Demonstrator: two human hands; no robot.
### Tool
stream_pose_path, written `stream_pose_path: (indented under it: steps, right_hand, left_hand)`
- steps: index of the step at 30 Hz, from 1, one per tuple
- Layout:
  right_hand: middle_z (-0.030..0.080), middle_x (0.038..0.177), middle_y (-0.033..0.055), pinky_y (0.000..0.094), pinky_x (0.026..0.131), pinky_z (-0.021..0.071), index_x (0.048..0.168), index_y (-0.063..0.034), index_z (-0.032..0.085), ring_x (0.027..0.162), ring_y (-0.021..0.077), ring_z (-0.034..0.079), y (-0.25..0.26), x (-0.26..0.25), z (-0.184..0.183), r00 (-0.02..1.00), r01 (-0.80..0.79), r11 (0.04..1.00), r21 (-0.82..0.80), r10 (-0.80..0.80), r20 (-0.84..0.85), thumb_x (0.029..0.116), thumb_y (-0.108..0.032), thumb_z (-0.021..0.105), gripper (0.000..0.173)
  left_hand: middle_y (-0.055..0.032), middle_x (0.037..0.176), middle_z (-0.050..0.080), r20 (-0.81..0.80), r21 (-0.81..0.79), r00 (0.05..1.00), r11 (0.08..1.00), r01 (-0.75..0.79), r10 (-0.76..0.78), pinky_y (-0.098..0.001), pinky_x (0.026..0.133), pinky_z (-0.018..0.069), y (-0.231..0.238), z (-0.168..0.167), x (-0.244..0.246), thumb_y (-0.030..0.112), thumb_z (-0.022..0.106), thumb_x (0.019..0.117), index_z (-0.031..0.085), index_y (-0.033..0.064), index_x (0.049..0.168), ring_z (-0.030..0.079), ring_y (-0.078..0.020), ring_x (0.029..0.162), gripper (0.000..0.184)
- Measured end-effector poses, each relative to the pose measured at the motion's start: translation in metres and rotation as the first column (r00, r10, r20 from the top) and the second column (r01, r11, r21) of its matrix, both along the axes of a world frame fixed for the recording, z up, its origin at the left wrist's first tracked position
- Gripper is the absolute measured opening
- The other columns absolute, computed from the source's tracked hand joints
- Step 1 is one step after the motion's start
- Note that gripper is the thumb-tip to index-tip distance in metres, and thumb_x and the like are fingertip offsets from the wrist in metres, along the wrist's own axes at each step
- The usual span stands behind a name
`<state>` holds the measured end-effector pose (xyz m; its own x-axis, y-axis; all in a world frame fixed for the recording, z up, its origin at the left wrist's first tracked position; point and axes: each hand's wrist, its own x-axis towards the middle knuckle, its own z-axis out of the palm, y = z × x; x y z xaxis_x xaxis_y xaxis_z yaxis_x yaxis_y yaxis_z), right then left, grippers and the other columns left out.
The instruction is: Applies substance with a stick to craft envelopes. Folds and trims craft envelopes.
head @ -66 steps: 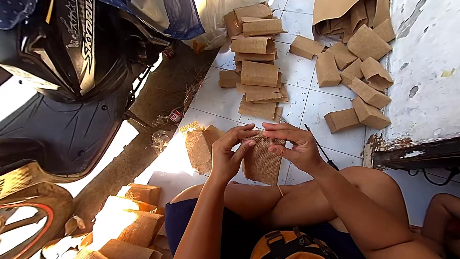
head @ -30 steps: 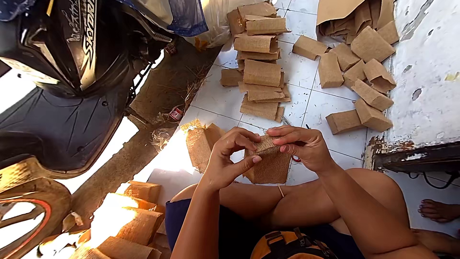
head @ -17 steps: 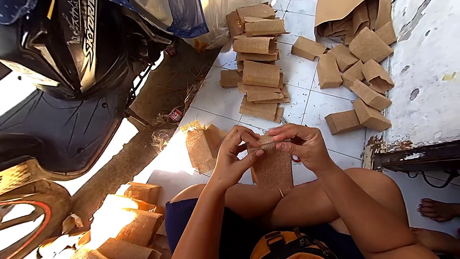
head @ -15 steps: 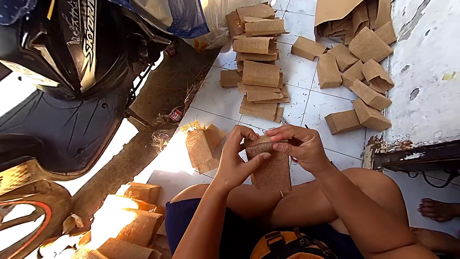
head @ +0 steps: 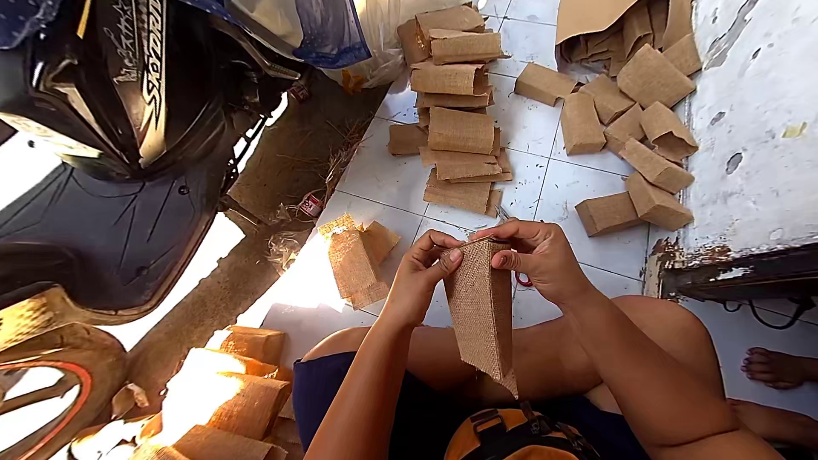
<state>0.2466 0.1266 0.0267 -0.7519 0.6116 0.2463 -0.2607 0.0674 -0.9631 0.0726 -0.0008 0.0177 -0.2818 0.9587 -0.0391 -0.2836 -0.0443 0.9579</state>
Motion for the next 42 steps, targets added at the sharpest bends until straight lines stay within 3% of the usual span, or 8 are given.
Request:
stream_pose_path:
  steps: [6, 13, 20, 27, 31, 33, 37, 42]
  right_hand:
    - [0.072, 0.099, 0.0009, 0.0209, 0.081, 0.0572, 0.11, -0.0057, 0.077, 0.089, 0.0071, 0.067, -0.005, -0.005, -0.006, 0.987, 0.125, 0.984, 0.126, -0.136, 0.081, 0.0825, -0.012, 0.084, 0.029]
    - [0.07, 0.092, -0.0011, 0.0178, 0.075, 0.0542, 0.105, -0.0071, 0.078, 0.084, 0.005, 0.063, -0.012, -0.009, -0.008, 0.987, 0.131, 0.983, 0.127, -0.142, 0.077, 0.0823, -0.011, 0.084, 0.024]
    - [0.064, 0.135, 0.0006, 0.029, 0.081, 0.0578, 0.148, -0.0136, 0.05, 0.104, 0.0105, 0.067, 0.032, 0.004, -0.008, 0.969, 0.0, 1.0, 0.015, -0.004, 0.247, 0.1019, -0.037, 0.057, 0.052]
    - [0.066, 0.115, 0.0251, 0.0567, 0.087, 0.0532, 0.123, 0.0046, 0.064, 0.099, 0.0368, 0.066, 0.105, 0.035, -0.088, 0.526, 0.272, 0.961, 0.05, -0.192, 0.828, 0.1043, -0.027, 0.061, 0.036]
    - [0.068, 0.113, -0.0037, 0.0269, 0.083, 0.056, 0.119, -0.0157, 0.066, 0.098, 0.0073, 0.065, 0.039, 0.007, -0.044, 0.962, 0.085, 0.992, -0.088, -0.059, 0.265, 0.1027, -0.036, 0.057, 0.027]
    - [0.068, 0.127, -0.0007, 0.031, 0.093, 0.0555, 0.124, -0.0125, 0.07, 0.112, 0.0117, 0.065, 0.016, -0.004, -0.019, 0.994, -0.05, 0.997, -0.058, 0.055, 0.095, 0.096, -0.047, 0.068, 0.044]
    - [0.074, 0.104, 0.002, 0.024, 0.083, 0.0595, 0.105, -0.0065, 0.077, 0.092, 0.0077, 0.07, -0.006, -0.01, -0.003, 0.993, 0.059, 0.998, -0.032, -0.056, 0.104, 0.0903, -0.007, 0.075, 0.015]
    - [0.073, 0.093, 0.0023, 0.0238, 0.079, 0.0596, 0.099, -0.0049, 0.077, 0.084, 0.0078, 0.069, -0.013, -0.011, -0.001, 0.982, 0.169, 0.984, 0.06, -0.173, 0.075, 0.0868, 0.003, 0.074, 0.014]
  left_hand:
    - [-0.0013, 0.126, 0.056, -0.306, -0.168, 0.95, 0.986, 0.017, -0.069, -0.0356, 0.08, 0.0627, -0.003, 0.009, 0.008, 0.04, 0.087, 0.0718, 0.038, 0.023, 0.14, 0.066, -0.0156, 0.108, 0.086]
    - [-0.0041, 0.115, 0.057, -0.372, -0.149, 0.926, 0.989, 0.01, -0.066, -0.035, 0.076, 0.0632, -0.003, 0.006, 0.002, 0.03, 0.086, 0.0696, 0.058, 0.0177, 0.114, 0.066, -0.0145, 0.102, 0.054]
    - [-0.0004, 0.101, 0.067, -0.117, -0.199, 0.983, 0.973, 0.117, -0.142, -0.0272, 0.072, 0.0579, -0.003, 0.008, -0.002, 0.025, 0.074, 0.0794, 0.055, 0.0182, 0.112, 0.067, -0.0095, 0.083, 0.038]
    - [-0.0009, 0.101, 0.067, 0.053, -0.17, 0.989, 0.975, 0.143, -0.136, -0.0256, 0.067, 0.0592, -0.001, 0.002, -0.012, 0.026, 0.066, 0.0851, 0.054, 0.0192, 0.111, 0.068, -0.0086, 0.079, 0.029]
    - [-0.0009, 0.105, 0.065, -0.038, -0.197, 0.996, 0.978, 0.074, -0.083, -0.0268, 0.07, 0.0582, -0.003, 0.006, -0.012, 0.018, 0.071, 0.0815, 0.055, 0.018, 0.112, 0.066, -0.01, 0.083, 0.035]
    - [-0.002, 0.108, 0.065, -0.087, -0.198, 0.993, 0.978, 0.066, -0.085, -0.0291, 0.072, 0.0574, -0.004, 0.007, -0.012, 0.016, 0.073, 0.0788, 0.056, 0.0182, 0.113, 0.066, -0.012, 0.086, 0.038]
    - [-0.0025, 0.115, 0.061, -0.173, -0.171, 0.98, 0.983, 0.065, -0.095, -0.0351, 0.079, 0.0566, -0.004, 0.005, -0.011, 0.021, 0.081, 0.0719, 0.059, 0.0206, 0.113, 0.063, -0.0157, 0.1, 0.046]
    - [-0.0031, 0.118, 0.058, -0.184, -0.119, 0.978, 0.99, 0.074, -0.095, -0.0357, 0.08, 0.059, -0.003, 0.0, -0.008, 0.02, 0.082, 0.0719, 0.058, 0.02, 0.112, 0.063, -0.0165, 0.105, 0.047]
